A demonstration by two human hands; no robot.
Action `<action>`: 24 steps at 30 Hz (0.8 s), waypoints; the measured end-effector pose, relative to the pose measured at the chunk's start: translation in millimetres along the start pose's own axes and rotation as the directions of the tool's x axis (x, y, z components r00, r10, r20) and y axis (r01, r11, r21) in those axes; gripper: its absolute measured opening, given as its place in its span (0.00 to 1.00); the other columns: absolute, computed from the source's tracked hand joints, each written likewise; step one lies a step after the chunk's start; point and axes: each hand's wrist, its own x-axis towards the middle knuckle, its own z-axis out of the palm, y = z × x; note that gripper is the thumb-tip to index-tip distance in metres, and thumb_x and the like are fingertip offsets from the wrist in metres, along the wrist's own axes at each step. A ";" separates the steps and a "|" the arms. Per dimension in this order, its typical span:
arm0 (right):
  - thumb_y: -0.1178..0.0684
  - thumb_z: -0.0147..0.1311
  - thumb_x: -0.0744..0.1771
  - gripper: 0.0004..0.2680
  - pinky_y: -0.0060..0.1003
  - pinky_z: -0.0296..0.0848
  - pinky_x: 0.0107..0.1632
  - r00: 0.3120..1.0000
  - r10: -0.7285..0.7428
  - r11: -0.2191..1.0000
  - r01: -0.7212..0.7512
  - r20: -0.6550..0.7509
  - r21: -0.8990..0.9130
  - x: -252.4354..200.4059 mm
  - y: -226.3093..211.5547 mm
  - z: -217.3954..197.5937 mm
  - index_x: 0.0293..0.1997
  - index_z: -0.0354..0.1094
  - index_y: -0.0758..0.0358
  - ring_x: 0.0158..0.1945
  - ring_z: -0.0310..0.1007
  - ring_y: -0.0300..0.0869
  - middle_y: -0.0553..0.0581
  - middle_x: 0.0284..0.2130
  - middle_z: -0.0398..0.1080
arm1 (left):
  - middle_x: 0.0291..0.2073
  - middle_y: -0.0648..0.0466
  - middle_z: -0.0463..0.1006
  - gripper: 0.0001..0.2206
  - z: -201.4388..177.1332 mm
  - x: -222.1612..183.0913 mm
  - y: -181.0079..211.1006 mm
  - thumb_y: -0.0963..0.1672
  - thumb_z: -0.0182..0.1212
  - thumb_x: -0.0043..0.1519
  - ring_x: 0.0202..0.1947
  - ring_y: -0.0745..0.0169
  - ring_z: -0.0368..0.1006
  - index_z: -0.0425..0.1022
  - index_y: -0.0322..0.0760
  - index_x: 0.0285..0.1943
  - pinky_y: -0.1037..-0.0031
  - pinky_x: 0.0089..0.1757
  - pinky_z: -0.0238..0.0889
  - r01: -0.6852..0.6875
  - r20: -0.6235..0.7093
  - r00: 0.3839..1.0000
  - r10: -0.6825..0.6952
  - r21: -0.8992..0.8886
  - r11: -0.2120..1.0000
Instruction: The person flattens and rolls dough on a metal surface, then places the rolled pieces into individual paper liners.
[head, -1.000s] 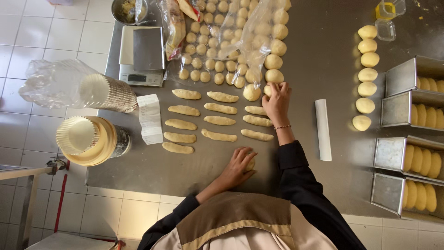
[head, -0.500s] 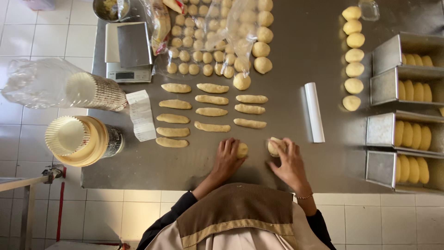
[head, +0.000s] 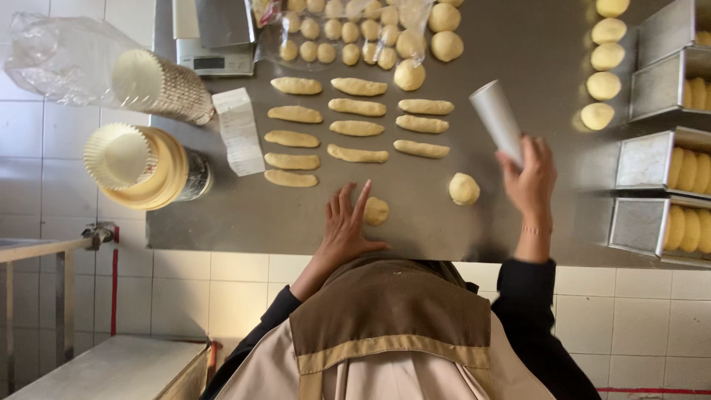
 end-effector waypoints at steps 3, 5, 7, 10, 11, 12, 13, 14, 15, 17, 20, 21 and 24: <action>0.46 0.61 0.67 0.14 0.42 0.76 0.45 0.921 -0.378 0.925 0.373 0.092 0.072 -33.7 -80.7 10.2 0.56 0.71 0.59 0.45 0.71 0.47 0.55 0.41 0.71 | 0.74 0.38 0.50 0.47 -0.3 -23.8 -14.7 0.60 0.65 0.60 0.75 0.37 0.44 0.43 0.39 0.81 0.46 0.70 0.44 -0.117 -0.447 0.892 0.068 -0.083 0.990; 0.47 0.60 0.68 0.14 0.37 0.75 0.44 0.795 -0.574 0.817 0.570 0.194 0.085 -52.2 -124.3 40.4 0.59 0.69 0.55 0.43 0.69 0.42 0.54 0.41 0.71 | 0.76 0.41 0.48 0.44 16.7 -20.9 -24.6 0.60 0.61 0.63 0.77 0.40 0.42 0.42 0.41 0.81 0.45 0.71 0.39 -0.143 -0.423 0.894 0.147 0.039 0.989; 0.40 0.57 0.67 0.17 0.39 0.73 0.47 0.766 -0.571 0.818 0.562 0.293 0.126 -74.7 -147.2 59.0 0.58 0.64 0.54 0.44 0.68 0.42 0.51 0.42 0.70 | 0.78 0.43 0.46 0.40 34.9 -14.4 -29.8 0.59 0.56 0.66 0.79 0.43 0.40 0.41 0.43 0.81 0.43 0.72 0.34 -0.171 -0.397 0.891 0.221 0.157 0.973; 0.36 0.51 0.69 0.18 0.44 0.71 0.51 0.814 -0.523 0.851 0.513 0.250 0.111 -82.3 -155.5 93.7 0.56 0.57 0.60 0.51 0.67 0.47 0.60 0.49 0.67 | 0.81 0.41 0.42 0.34 45.2 -1.9 -35.0 0.56 0.47 0.74 0.81 0.44 0.34 0.44 0.37 0.84 0.45 0.72 0.23 -0.157 -0.050 0.982 0.184 0.333 0.930; 0.36 0.51 0.69 0.18 0.44 0.71 0.51 0.813 -0.525 0.850 0.515 0.251 0.109 -79.1 -152.8 101.9 0.56 0.57 0.60 0.51 0.67 0.47 0.60 0.49 0.67 | 0.81 0.41 0.40 0.33 43.7 8.9 -38.6 0.55 0.46 0.74 0.80 0.43 0.32 0.44 0.39 0.84 0.45 0.72 0.23 -0.173 -0.061 0.979 0.193 0.242 0.955; 0.36 0.50 0.69 0.17 0.47 0.69 0.51 0.862 -0.405 0.905 0.425 0.306 0.000 -68.4 -150.5 110.3 0.54 0.57 0.58 0.49 0.65 0.49 0.61 0.46 0.64 | 0.81 0.42 0.38 0.32 38.6 21.1 -42.5 0.55 0.45 0.74 0.80 0.43 0.30 0.43 0.41 0.83 0.45 0.72 0.22 -0.193 -0.067 0.977 0.204 0.151 0.970; 0.35 0.49 0.70 0.16 0.51 0.67 0.52 0.897 -0.275 0.937 0.331 0.345 -0.114 -54.8 -150.1 117.5 0.52 0.56 0.56 0.47 0.63 0.52 0.62 0.42 0.62 | 0.81 0.43 0.36 0.33 32.7 38.6 -46.0 0.54 0.46 0.72 0.80 0.41 0.27 0.41 0.42 0.83 0.43 0.72 0.21 -0.187 -0.182 0.959 0.216 0.167 0.968; 0.37 0.48 0.72 0.16 0.55 0.64 0.54 0.944 -0.274 0.946 0.299 0.186 -0.127 -45.0 -149.8 120.4 0.56 0.56 0.58 0.52 0.61 0.56 0.66 0.49 0.61 | 0.81 0.44 0.33 0.34 28.4 50.8 -48.0 0.53 0.47 0.70 0.80 0.39 0.24 0.40 0.44 0.83 0.41 0.71 0.20 -0.175 -0.284 0.934 0.219 0.173 0.969; 0.39 0.47 0.74 0.16 0.58 0.60 0.56 0.964 -0.266 0.954 0.266 0.022 -0.136 -33.4 -151.3 121.8 0.60 0.55 0.60 0.57 0.59 0.60 0.70 0.55 0.61 | 0.81 0.45 0.34 0.35 22.6 63.0 -51.7 0.54 0.50 0.70 0.81 0.43 0.26 0.39 0.45 0.84 0.40 0.71 0.21 -0.147 -0.267 0.940 0.210 0.241 0.960; 0.38 0.43 0.73 0.19 0.64 0.50 0.64 0.980 -0.197 0.955 0.186 -0.025 -0.230 -3.1 -163.0 121.0 0.71 0.53 0.55 0.71 0.50 0.64 0.73 0.68 0.54 | 0.81 0.47 0.34 0.36 7.6 94.3 -56.4 0.54 0.52 0.70 0.81 0.46 0.27 0.38 0.47 0.84 0.39 0.71 0.22 -0.128 -0.272 0.937 0.219 0.318 0.940; 0.35 0.38 0.74 0.24 0.67 0.36 0.71 0.987 -0.122 0.944 0.149 0.109 -0.295 1.7 -177.8 108.8 0.80 0.44 0.51 0.77 0.34 0.63 0.70 0.76 0.41 | 0.80 0.46 0.35 0.38 4.6 93.6 -55.0 0.56 0.52 0.69 0.80 0.47 0.29 0.40 0.43 0.83 0.36 0.70 0.27 -0.137 -0.222 0.952 0.212 0.312 0.940; 0.35 0.38 0.74 0.24 0.67 0.36 0.71 0.987 -0.118 0.944 0.144 0.105 -0.296 -7.1 -182.1 104.7 0.80 0.44 0.51 0.77 0.34 0.63 0.70 0.76 0.41 | 0.80 0.42 0.37 0.39 7.9 77.4 -53.2 0.57 0.52 0.68 0.80 0.42 0.31 0.40 0.39 0.82 0.38 0.70 0.30 -0.161 -0.190 0.960 0.206 0.228 0.960; 0.39 0.32 0.74 0.24 0.63 0.31 0.76 0.953 -0.099 0.978 0.147 0.287 -0.149 -61.6 -192.9 87.3 0.79 0.42 0.59 0.80 0.37 0.49 0.58 0.77 0.45 | 0.76 0.28 0.40 0.41 19.6 23.6 -47.6 0.58 0.51 0.68 0.78 0.30 0.37 0.44 0.24 0.79 0.44 0.69 0.39 -0.139 -0.133 0.980 0.149 0.084 0.987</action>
